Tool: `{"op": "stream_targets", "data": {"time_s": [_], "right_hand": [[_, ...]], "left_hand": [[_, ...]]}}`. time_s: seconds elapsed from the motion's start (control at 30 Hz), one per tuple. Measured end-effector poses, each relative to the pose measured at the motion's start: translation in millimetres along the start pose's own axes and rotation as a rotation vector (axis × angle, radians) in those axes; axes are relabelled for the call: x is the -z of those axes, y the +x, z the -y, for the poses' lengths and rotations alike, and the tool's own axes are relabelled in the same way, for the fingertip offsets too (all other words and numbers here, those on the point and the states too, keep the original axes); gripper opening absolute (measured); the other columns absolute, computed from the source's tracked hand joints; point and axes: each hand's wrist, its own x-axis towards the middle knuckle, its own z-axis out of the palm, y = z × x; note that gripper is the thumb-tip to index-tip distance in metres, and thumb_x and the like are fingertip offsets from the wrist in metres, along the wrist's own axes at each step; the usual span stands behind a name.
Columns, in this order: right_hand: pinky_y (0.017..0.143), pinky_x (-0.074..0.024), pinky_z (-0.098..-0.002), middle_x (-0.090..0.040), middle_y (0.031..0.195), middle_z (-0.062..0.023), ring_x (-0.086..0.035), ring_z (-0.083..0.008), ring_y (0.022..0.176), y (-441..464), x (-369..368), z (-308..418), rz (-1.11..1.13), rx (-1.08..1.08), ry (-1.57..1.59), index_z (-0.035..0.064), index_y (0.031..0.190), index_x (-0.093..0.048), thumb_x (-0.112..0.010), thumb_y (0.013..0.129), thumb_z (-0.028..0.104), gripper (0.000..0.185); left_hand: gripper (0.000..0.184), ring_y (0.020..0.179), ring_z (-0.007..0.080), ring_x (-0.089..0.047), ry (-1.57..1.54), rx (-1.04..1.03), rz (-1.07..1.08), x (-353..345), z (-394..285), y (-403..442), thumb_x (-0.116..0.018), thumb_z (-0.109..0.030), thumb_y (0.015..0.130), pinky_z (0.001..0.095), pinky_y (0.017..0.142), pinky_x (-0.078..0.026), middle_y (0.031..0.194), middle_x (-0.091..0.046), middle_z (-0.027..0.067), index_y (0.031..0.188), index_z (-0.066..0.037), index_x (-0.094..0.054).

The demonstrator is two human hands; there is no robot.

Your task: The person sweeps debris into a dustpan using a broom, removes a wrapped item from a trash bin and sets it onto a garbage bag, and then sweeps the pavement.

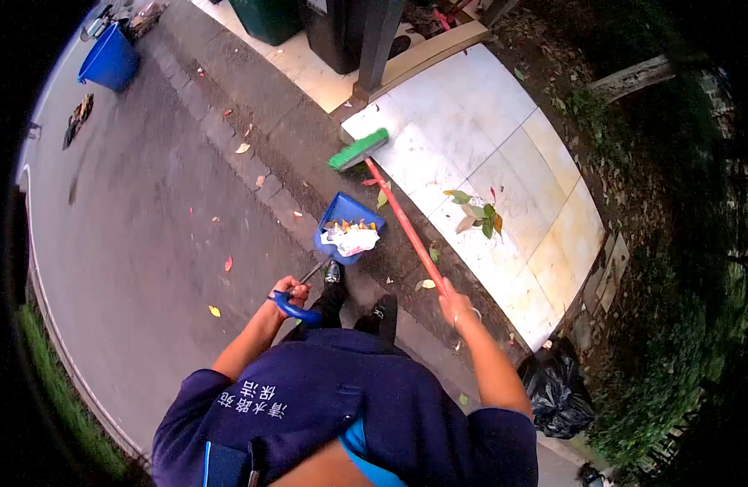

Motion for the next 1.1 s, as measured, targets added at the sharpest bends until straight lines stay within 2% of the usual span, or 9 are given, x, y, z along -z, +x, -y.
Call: {"op": "stream_targets", "data": {"time_s": [0.17, 0.33, 0.53, 0.63, 0.73, 0.8, 0.97, 1.0, 1.1], "right_hand": [[0.068, -0.038, -0.0419, -0.049, 0.087, -0.0237, -0.048, -0.0372, 0.079, -90.1, -8.1, -30.3, 0.169, -0.195, 0.016, 0.0167, 0.119, -0.021, -0.039, 0.075, 0.023, 0.048], [0.062, -0.0405, -0.0348, -0.052, 0.078, -0.0176, -0.052, -0.0298, 0.07, -188.4, -40.4, -110.9, 0.044, -0.013, 0.355, 0.0116, 0.117, -0.028, -0.041, 0.076, 0.022, 0.045], [0.05, -0.0362, -0.0205, -0.042, 0.062, 0.0003, -0.041, -0.0079, 0.054, -210.3, -44.6, -162.3, 0.44, -0.285, 1.342, 0.0113, 0.117, -0.029, -0.04, 0.079, 0.018, 0.041], [0.052, -0.0369, -0.0215, -0.044, 0.065, -0.0013, -0.043, -0.0098, 0.056, -186.9, -4.9, -113.7, 0.261, -0.092, 0.824, 0.0104, 0.118, -0.027, -0.04, 0.079, 0.019, 0.042], [0.049, -0.0368, -0.0207, -0.045, 0.067, -0.0011, -0.043, -0.0089, 0.054, -173.7, -30.1, -125.3, 0.276, -0.169, 0.893, 0.01, 0.119, -0.026, -0.041, 0.079, 0.021, 0.044], [0.043, -0.0351, -0.0192, -0.043, 0.063, -0.0002, -0.04, -0.007, 0.049, -151.3, -99.5, -156.8, 0.002, 0.242, 0.552, 0.0113, 0.119, -0.024, -0.041, 0.079, 0.022, 0.045], [0.041, -0.0334, -0.0186, -0.042, 0.061, 0.0002, -0.038, -0.0065, 0.047, -209.3, -97.7, -150.2, 0.167, 0.115, 0.674, 0.0125, 0.119, -0.025, -0.041, 0.079, 0.022, 0.044], [0.041, -0.033, -0.0185, -0.042, 0.061, 0.0003, -0.038, -0.0064, 0.047, -225.5, -89.2, -149.2, 0.212, 0.084, 0.735, 0.0128, 0.119, -0.025, -0.041, 0.079, 0.022, 0.044], [0.04, -0.0317, -0.0181, -0.041, 0.059, 0.0005, -0.037, -0.0061, 0.045, -260.2, -73.7, -142.8, 0.325, 0.0, 0.961, 0.0138, 0.119, -0.026, -0.041, 0.079, 0.022, 0.043]], "left_hand": [[0.014, 0.038, 0.0141, -0.036, -0.132, 0.065, -0.012, 8.2, 5.8, 50.8, -0.038, -0.012, 0.058, 0.0223, 0.036, -0.034, 0.042, -0.035, 0.0038, 0.048, -0.006, -0.031], [0.019, 0.038, 0.0154, -0.034, -0.084, -0.072, 0.002, 10.0, 45.4, 56.9, -0.038, -0.013, 0.058, 0.0243, 0.039, -0.034, 0.04, -0.031, 0.0034, 0.043, -0.009, -0.027], [0.011, 0.034, 0.0113, -0.03, 0.01, 0.023, 0.047, 44.3, 68.7, 56.8, -0.037, -0.013, 0.058, 0.0213, 0.031, -0.027, 0.044, -0.034, 0.0017, 0.051, -0.007, -0.032], [0.009, 0.034, 0.0105, -0.031, 0.082, -0.121, -0.142, 52.1, 78.6, 59.4, -0.037, -0.012, 0.058, 0.0198, 0.031, -0.028, 0.044, -0.034, 0.0014, 0.056, -0.004, -0.034], [0.009, 0.036, 0.0098, -0.032, 0.06, -0.078, -0.134, 46.1, 96.5, 53.1, -0.036, -0.011, 0.058, 0.019, 0.032, -0.029, 0.045, -0.033, 0.0017, 0.058, -0.002, -0.034], [0.009, 0.036, 0.0098, -0.032, 0.032, -0.058, -0.134, 49.7, 94.3, 53.6, -0.036, -0.011, 0.058, 0.0189, 0.032, -0.029, 0.045, -0.033, 0.0019, 0.057, -0.002, -0.034], [0.011, 0.037, 0.0094, -0.033, 0.105, 0.01, -0.095, 58.1, 95.9, 50.2, -0.036, -0.012, 0.059, 0.0188, 0.032, -0.03, 0.047, -0.034, 0.0015, 0.059, -0.001, -0.035], [0.031, 0.04, 0.0093, -0.038, 0.095, 0.031, -0.098, 76.8, 81.1, 56.0, -0.037, -0.01, 0.061, 0.0173, 0.031, -0.032, 0.052, -0.039, 0.0054, 0.085, 0.01, -0.039], [0.033, 0.04, 0.0093, -0.038, 0.13, 0.06, -0.086, 67.2, 79.7, 45.0, -0.036, -0.011, 0.061, 0.0181, 0.031, -0.033, 0.053, -0.04, 0.005, 0.086, 0.01, -0.04]]}}
